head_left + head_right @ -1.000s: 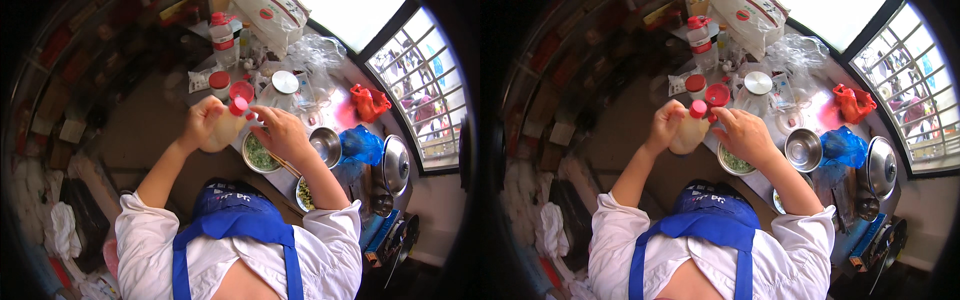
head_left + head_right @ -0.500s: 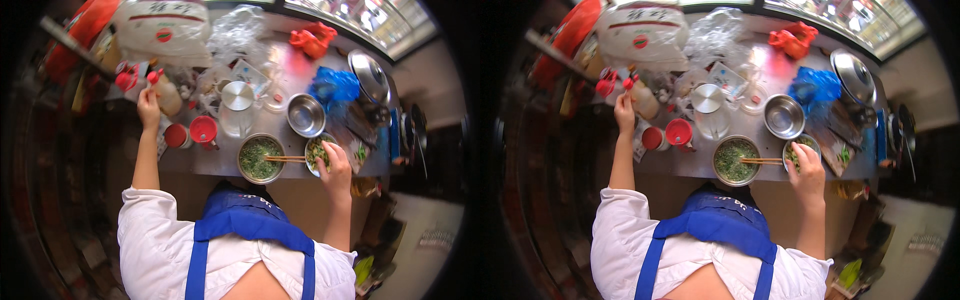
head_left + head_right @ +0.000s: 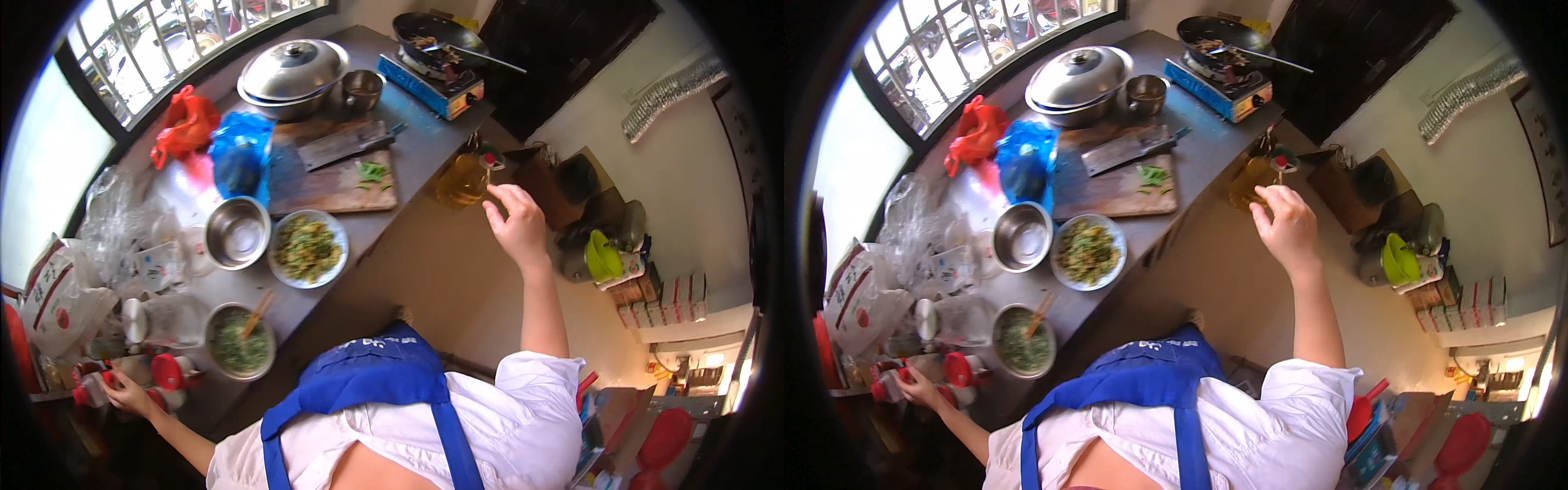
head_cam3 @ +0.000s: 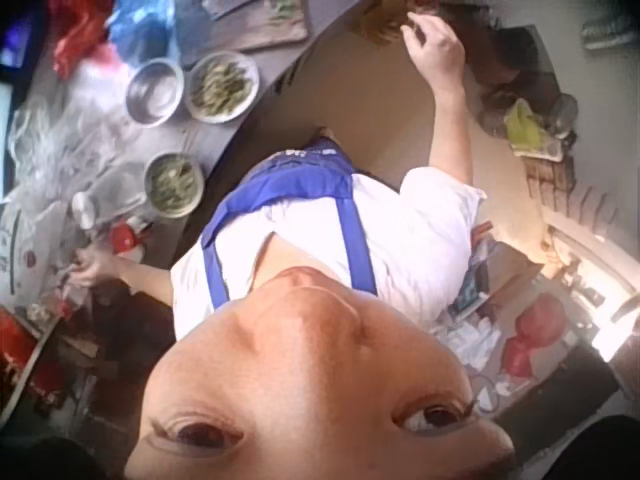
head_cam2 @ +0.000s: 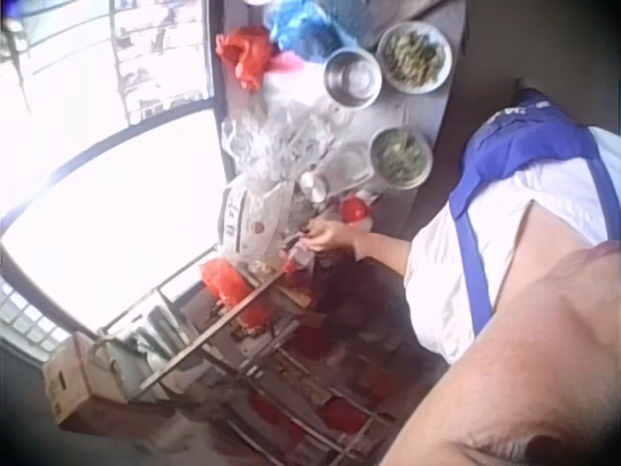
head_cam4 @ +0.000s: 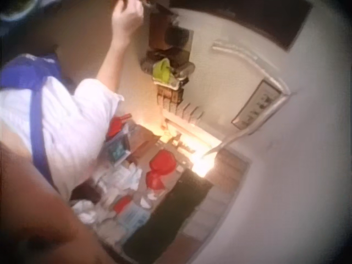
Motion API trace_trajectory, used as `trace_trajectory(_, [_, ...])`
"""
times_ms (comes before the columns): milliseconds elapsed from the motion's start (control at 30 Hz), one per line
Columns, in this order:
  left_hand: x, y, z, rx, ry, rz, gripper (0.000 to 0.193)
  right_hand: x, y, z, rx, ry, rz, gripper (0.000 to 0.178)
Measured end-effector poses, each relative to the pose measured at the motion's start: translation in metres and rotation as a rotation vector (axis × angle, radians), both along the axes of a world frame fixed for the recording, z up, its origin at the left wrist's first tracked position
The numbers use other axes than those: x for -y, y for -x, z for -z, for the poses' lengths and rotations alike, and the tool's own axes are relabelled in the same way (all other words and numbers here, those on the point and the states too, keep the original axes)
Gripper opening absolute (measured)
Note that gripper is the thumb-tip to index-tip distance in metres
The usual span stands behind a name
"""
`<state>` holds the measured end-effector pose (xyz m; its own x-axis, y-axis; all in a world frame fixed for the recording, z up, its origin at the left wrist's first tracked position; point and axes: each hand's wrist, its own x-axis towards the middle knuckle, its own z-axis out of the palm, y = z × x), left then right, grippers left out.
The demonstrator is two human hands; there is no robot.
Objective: The person stir-fries meat in a wok using a spatula, adds a bowl of vegetables and a bowl of sprouts, then pours seasoning from a bag and a bottle while continuing to stir the ingredients over a burner.
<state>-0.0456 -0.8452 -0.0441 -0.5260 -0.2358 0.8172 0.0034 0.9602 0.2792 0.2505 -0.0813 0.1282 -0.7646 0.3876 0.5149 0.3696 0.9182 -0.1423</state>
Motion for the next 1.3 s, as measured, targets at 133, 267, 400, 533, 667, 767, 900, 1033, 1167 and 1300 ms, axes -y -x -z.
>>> trace_trajectory(133, [-0.272,-0.040,-0.089,-0.030,-0.003,0.322,0.049,-0.141,-0.002,-0.005,0.053,0.199,-0.020,0.025])
trace_trajectory(267, [-0.483,-0.077,-0.106,0.329,-0.884,0.982,0.053,-0.274,0.045,-0.031,0.048,0.220,-0.121,0.024])
trace_trajectory(400, [-0.626,-0.105,-0.114,0.858,-1.381,1.322,0.051,-0.425,0.117,-0.032,0.141,0.034,-0.003,0.031])
trace_trajectory(533, [-0.719,-0.080,-0.089,1.146,-1.752,1.406,0.054,-0.514,0.192,-0.002,0.379,-0.108,0.237,0.043])
trace_trajectory(667, [-0.825,-0.036,-0.085,1.345,-1.937,1.343,0.053,-0.573,0.235,0.017,0.635,0.068,0.297,0.054])
trace_trajectory(767, [-0.892,-0.010,-0.086,1.522,-2.081,1.380,0.051,-0.595,0.261,0.003,0.837,0.789,0.171,0.046])
trace_trajectory(900, [-0.951,0.019,-0.084,1.667,-2.387,1.271,0.043,-0.575,0.286,-0.113,0.932,0.514,-0.081,0.024])
trace_trajectory(1033, [-0.974,0.040,-0.072,1.815,-2.757,1.237,0.039,-0.542,0.313,-0.210,1.142,0.267,-0.170,0.033])
trace_trajectory(1167, [-0.973,0.036,-0.070,1.744,-2.935,1.135,0.046,-0.497,0.345,-0.211,1.281,-0.030,-0.355,0.020])
trace_trajectory(1300, [-0.975,0.036,-0.080,1.699,-2.927,1.154,0.053,-0.499,0.380,-0.152,1.089,-0.344,-0.312,0.016])
